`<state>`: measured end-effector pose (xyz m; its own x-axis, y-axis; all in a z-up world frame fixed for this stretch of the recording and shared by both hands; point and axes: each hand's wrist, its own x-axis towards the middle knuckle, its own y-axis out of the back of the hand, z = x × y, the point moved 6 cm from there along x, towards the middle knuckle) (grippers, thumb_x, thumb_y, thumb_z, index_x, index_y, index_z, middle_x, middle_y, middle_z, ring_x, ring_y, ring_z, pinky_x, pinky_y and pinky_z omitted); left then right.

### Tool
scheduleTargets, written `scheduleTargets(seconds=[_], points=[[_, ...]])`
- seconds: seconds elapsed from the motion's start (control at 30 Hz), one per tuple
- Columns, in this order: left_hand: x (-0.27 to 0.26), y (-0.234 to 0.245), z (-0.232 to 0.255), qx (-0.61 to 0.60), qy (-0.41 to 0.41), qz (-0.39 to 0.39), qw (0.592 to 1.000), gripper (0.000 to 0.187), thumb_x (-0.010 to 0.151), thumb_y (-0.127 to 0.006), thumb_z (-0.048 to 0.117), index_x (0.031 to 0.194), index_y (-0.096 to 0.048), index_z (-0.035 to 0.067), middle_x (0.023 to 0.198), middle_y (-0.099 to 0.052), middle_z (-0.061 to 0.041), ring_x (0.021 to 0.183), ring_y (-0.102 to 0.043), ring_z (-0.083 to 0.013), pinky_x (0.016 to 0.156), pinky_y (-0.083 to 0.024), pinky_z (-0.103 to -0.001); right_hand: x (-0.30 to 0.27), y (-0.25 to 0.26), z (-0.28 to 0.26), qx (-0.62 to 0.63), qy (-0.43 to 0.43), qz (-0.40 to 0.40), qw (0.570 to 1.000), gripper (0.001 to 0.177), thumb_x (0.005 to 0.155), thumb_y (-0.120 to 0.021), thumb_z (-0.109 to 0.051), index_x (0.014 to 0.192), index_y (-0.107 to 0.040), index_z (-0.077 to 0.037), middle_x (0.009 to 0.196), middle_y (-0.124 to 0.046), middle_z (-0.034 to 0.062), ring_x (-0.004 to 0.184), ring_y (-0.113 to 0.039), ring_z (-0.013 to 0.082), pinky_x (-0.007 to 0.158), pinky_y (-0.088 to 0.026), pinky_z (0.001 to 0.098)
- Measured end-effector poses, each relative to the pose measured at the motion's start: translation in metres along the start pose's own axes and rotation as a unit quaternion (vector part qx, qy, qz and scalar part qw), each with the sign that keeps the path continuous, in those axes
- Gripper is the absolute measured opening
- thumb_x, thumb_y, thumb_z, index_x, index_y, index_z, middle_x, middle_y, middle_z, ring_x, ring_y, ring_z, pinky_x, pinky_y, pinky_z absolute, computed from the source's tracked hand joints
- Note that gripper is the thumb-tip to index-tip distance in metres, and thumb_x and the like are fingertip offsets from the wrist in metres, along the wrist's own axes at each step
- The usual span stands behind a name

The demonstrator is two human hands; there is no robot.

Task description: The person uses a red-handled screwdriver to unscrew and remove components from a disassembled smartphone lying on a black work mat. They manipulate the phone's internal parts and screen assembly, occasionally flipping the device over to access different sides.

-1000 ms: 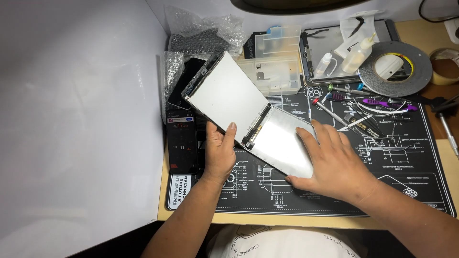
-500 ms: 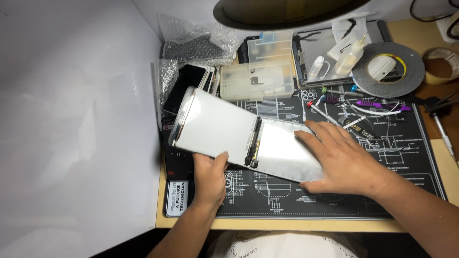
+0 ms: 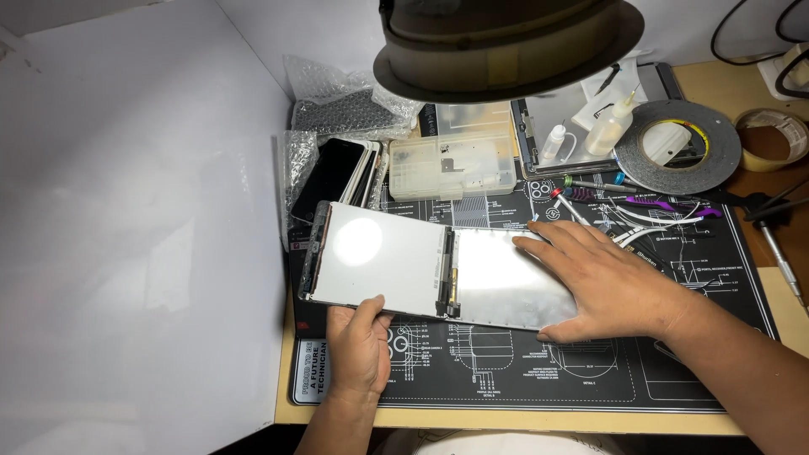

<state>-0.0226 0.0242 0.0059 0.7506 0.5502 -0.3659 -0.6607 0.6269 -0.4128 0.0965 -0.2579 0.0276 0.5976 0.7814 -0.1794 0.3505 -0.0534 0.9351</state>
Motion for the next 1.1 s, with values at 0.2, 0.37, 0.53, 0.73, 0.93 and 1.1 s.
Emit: scheduleTargets(seconds=[0.2,0.37,0.53,0.73,0.93,1.1], points=[[-0.005,0.005,0.012,0.078,-0.104,-0.014,0.991,0.059,0.086,-0.064,-0.003,0.144,-0.056,0.006,0.113,-0.073,-0.009,0.086,-0.064,-0.0172,0.074,-0.055,-0.034,-0.002,-0.004,-0.011,-0.033,0.003,0.047,0.998,0.12,0.069,-0.081,-0.081,0.158,-0.028,-0.018,0.157,-0.031,0.016,0.143,-0.029,0.0345,0.114,-0.026,0.0566],[-0.004,-0.015,0.026,0.058,-0.113,-0.07,0.989,0.062,0.09,-0.056,-0.003,0.15,-0.04,0.005,0.148,-0.057,-0.014,0.124,-0.06,-0.027,0.098,-0.055,-0.04,-0.005,-0.007,-0.015,-0.055,-0.001,0.037,0.998,0.125,0.069,-0.079,-0.086,0.161,-0.023,-0.022,0.16,-0.026,0.0192,0.144,-0.027,0.039,0.115,-0.023,0.0561],[0.007,-0.014,0.018,0.057,-0.07,-0.083,0.992,0.053,0.096,-0.054,0.007,0.148,-0.045,0.011,0.142,-0.063,-0.012,0.125,-0.062,-0.0264,0.095,-0.056,-0.043,-0.008,-0.012,-0.015,-0.093,0.021,0.039,0.995,0.136,0.065,-0.077,-0.098,0.164,-0.017,-0.025,0.163,-0.019,0.0214,0.143,-0.026,0.0398,0.114,-0.022,0.0567],[0.005,-0.021,0.029,0.057,-0.118,-0.109,0.985,0.072,0.09,-0.055,-0.004,0.156,-0.03,0.013,0.156,-0.048,-0.01,0.14,-0.049,-0.0243,0.117,-0.043,-0.043,-0.004,-0.011,-0.01,-0.049,0.012,0.032,0.998,0.128,0.067,-0.085,-0.082,0.161,-0.023,-0.023,0.163,-0.022,0.0186,0.145,-0.025,0.0374,0.115,-0.022,0.0562],[0.0,-0.017,0.044,0.081,-0.138,-0.072,0.985,0.069,0.088,-0.062,-0.002,0.152,-0.041,0.01,0.139,-0.061,-0.014,0.125,-0.06,-0.0238,0.107,-0.052,-0.04,-0.002,-0.007,-0.011,-0.035,0.007,0.047,0.998,0.129,0.063,-0.086,-0.083,0.16,-0.026,-0.023,0.162,-0.026,0.0174,0.143,-0.027,0.0365,0.115,-0.023,0.0548],[-0.003,-0.014,0.047,0.088,-0.079,-0.04,0.992,0.076,0.088,-0.06,0.005,0.157,-0.032,0.021,0.143,-0.053,-0.006,0.113,-0.058,-0.0198,0.099,-0.048,-0.035,0.0,-0.002,-0.014,0.01,-0.038,0.008,0.999,0.132,0.071,-0.072,-0.089,0.164,-0.011,-0.018,0.165,-0.022,0.0125,0.149,-0.019,0.0326,0.118,-0.017,0.0534]])
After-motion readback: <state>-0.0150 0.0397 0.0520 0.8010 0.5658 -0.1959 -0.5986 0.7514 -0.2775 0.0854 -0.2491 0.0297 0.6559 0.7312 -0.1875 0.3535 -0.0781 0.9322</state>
